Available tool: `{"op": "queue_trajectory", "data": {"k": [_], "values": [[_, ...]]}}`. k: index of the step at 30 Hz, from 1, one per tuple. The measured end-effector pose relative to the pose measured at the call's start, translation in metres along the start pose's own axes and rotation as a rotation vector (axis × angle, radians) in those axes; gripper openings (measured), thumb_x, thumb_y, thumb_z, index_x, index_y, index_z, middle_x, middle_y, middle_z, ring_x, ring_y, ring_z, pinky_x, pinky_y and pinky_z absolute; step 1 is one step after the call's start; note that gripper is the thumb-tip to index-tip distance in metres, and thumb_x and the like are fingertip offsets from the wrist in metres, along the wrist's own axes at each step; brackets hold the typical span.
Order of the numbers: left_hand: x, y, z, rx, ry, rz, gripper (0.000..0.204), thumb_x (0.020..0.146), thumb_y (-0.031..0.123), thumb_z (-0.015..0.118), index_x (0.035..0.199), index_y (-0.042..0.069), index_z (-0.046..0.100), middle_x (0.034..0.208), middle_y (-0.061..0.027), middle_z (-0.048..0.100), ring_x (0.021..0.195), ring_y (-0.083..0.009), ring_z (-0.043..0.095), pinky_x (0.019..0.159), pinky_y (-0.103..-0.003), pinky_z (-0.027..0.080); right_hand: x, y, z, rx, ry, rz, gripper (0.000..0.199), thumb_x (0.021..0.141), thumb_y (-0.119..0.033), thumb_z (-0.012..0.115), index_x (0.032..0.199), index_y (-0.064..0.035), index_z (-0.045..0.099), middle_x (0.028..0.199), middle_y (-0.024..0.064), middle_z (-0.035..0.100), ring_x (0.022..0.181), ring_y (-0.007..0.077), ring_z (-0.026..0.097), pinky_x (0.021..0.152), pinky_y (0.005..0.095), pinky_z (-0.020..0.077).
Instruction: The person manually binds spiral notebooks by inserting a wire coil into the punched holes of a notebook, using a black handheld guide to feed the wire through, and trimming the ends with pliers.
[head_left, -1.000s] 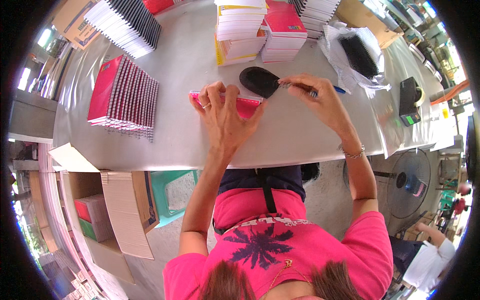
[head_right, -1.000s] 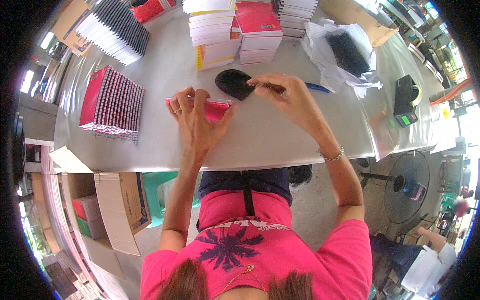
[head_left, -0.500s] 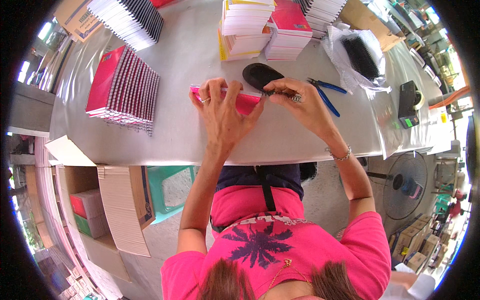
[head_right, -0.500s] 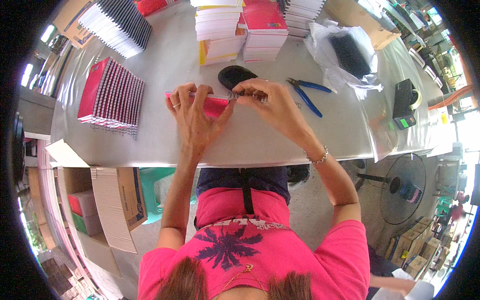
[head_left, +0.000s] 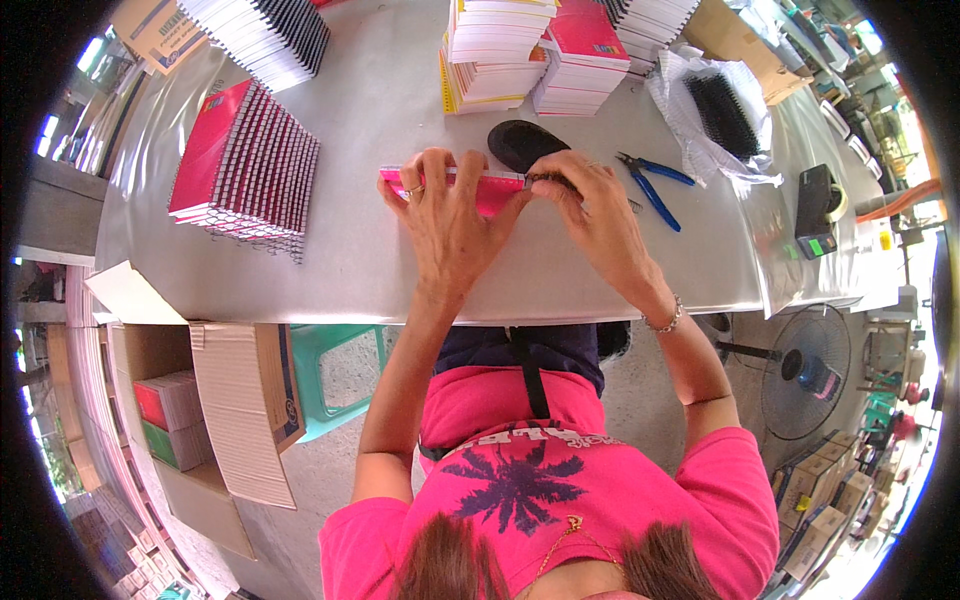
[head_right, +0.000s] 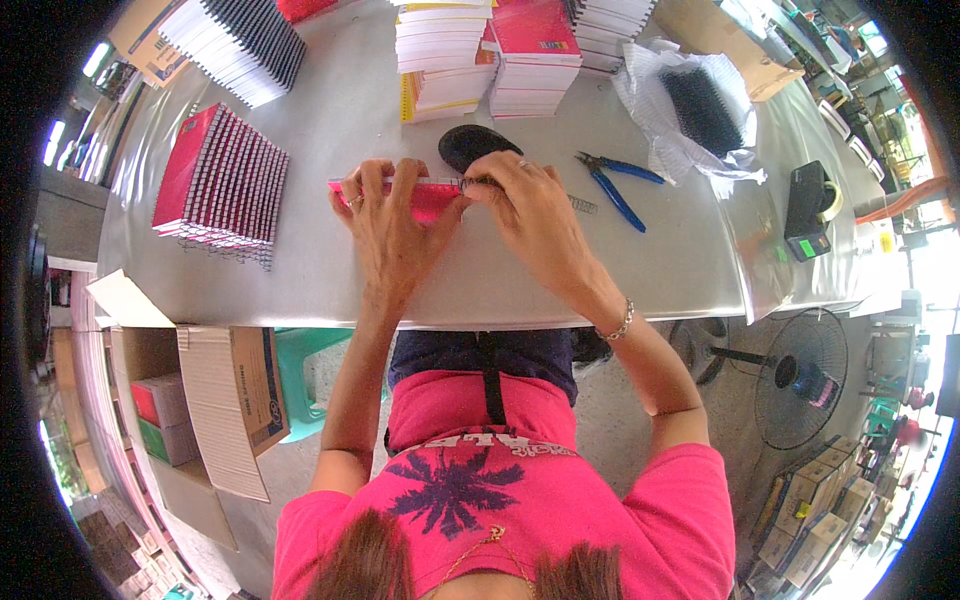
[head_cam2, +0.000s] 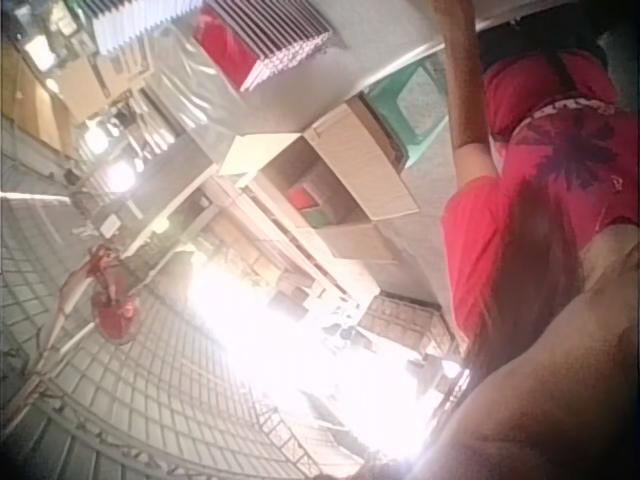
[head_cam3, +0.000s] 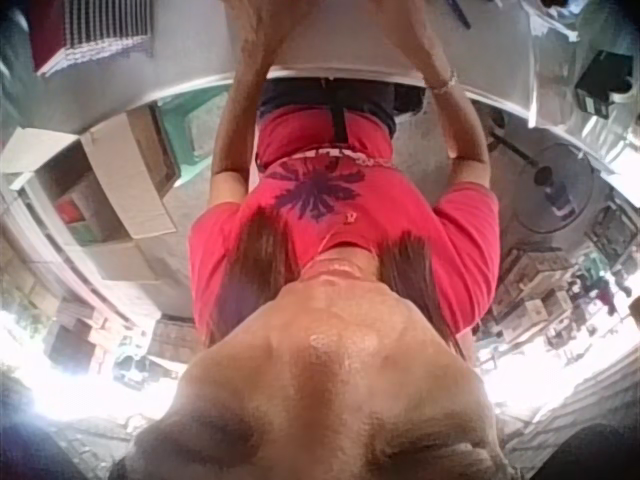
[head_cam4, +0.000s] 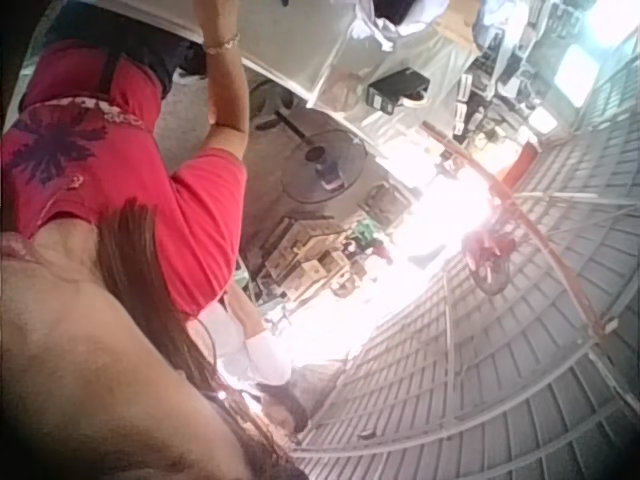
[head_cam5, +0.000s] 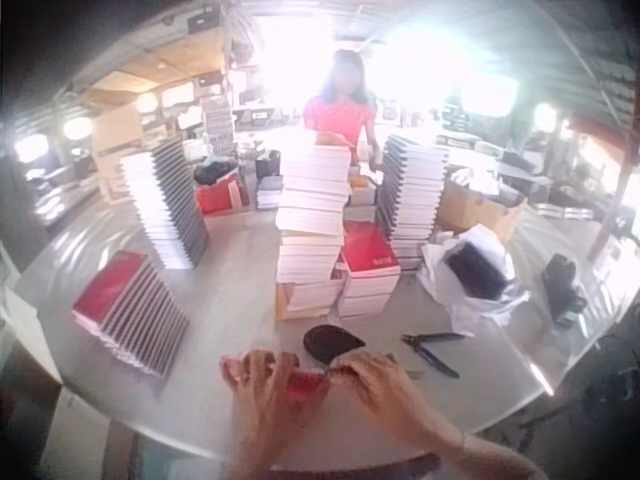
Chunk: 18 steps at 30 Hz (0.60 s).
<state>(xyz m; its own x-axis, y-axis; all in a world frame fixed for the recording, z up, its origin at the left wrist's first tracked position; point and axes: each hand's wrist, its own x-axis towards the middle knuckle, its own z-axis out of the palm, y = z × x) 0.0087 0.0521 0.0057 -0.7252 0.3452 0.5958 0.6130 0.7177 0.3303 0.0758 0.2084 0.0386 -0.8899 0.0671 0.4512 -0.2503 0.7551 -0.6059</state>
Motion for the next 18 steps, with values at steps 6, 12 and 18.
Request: {"op": "queue_trajectory", "data": {"k": [6, 12, 18], "values": [[-0.003, -0.003, -0.012, 0.068, -0.097, 0.023, 0.039, 0.080, 0.041, 0.071, 0.110, 0.019, 0.059, 0.112, -0.0087, 0.048, 0.110, -0.0295, 0.043, 0.095, -0.050, 0.030, 0.005, -0.006, 0.001, -0.086, 0.018, 0.023, 0.011, 0.092, -0.014, 0.055, 0.099, -0.0060, 0.059, 0.096, 0.0125, 0.059, 0.093, 0.0320, 0.057, 0.082, 0.0411, 0.0375], [0.000, -0.013, -0.008, -0.140, 0.100, -0.017, 0.039, 0.081, 0.030, 0.075, 0.111, 0.013, 0.058, 0.120, -0.0201, 0.043, 0.117, -0.0341, 0.040, 0.095, -0.049, 0.033, 0.010, -0.004, 0.007, -0.169, 0.036, -0.054, 0.011, 0.090, -0.013, 0.058, 0.100, -0.0082, 0.061, 0.096, 0.0088, 0.056, 0.097, 0.0292, 0.054, 0.085, 0.0412, 0.0366], [-0.005, -0.008, -0.002, -0.285, 0.113, -0.235, 0.053, 0.073, 0.029, 0.083, 0.111, 0.006, 0.054, 0.122, -0.0247, 0.040, 0.120, -0.0389, 0.034, 0.097, -0.047, 0.033, 0.012, 0.002, 0.006, -0.292, 0.000, -0.093, 0.016, 0.089, -0.019, 0.061, 0.101, -0.0082, 0.064, 0.100, 0.0078, 0.058, 0.099, 0.0286, 0.054, 0.087, 0.0416, 0.0375]]}}
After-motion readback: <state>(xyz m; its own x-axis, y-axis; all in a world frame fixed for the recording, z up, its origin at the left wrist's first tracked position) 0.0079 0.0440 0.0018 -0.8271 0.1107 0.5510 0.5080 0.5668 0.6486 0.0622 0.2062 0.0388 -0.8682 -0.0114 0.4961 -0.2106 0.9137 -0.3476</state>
